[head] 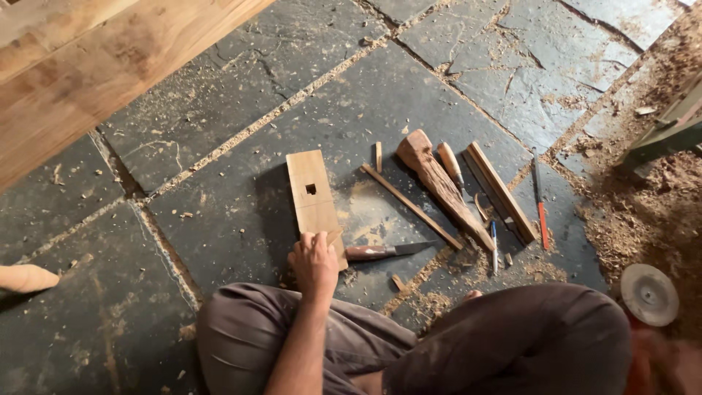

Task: The person assembles a cross-shaped wooden joint, using a mallet to hammer pieces together and an angle grinder to smooth edges.

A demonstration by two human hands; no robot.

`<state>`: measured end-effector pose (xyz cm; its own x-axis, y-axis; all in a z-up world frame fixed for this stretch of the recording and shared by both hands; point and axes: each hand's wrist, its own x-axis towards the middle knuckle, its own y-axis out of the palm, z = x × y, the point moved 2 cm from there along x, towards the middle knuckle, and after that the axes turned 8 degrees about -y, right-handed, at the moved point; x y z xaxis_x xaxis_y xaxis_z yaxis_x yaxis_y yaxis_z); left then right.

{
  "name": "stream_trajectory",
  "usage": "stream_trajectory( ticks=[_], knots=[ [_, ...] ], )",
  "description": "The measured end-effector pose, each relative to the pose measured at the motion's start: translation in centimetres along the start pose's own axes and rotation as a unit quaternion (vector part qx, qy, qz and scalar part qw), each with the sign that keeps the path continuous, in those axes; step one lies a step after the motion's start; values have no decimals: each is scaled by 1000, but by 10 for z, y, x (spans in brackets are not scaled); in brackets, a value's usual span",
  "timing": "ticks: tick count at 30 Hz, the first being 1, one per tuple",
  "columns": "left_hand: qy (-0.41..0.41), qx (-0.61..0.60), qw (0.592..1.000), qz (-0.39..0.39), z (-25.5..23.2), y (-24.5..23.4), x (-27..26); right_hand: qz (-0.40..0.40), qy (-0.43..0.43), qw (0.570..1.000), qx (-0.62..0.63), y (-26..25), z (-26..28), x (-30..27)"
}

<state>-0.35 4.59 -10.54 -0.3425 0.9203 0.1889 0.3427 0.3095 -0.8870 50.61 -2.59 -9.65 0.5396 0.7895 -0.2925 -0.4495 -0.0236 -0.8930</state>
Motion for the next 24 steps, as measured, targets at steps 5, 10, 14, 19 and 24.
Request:
stream_trajectory(
  ticks=[5,10,14,19,24],
  knots=[
    [-61,-123,952,273,-38,-27,-38,63,-11,998,18,19,-4,20],
    [-36,-230,875,425,-107,-73,-97,71,-37,995,57,4,8,15],
    [88,-362,837,400,-135,-97,-133,72,-65,985,139,-25,12,-11],
    [197,-400,766,463,-149,-111,-151,71,-105,946,297,-92,12,-53],
    [178,-406,683,580,-167,-137,-154,95,-152,882,436,-141,23,-90]
  ],
)
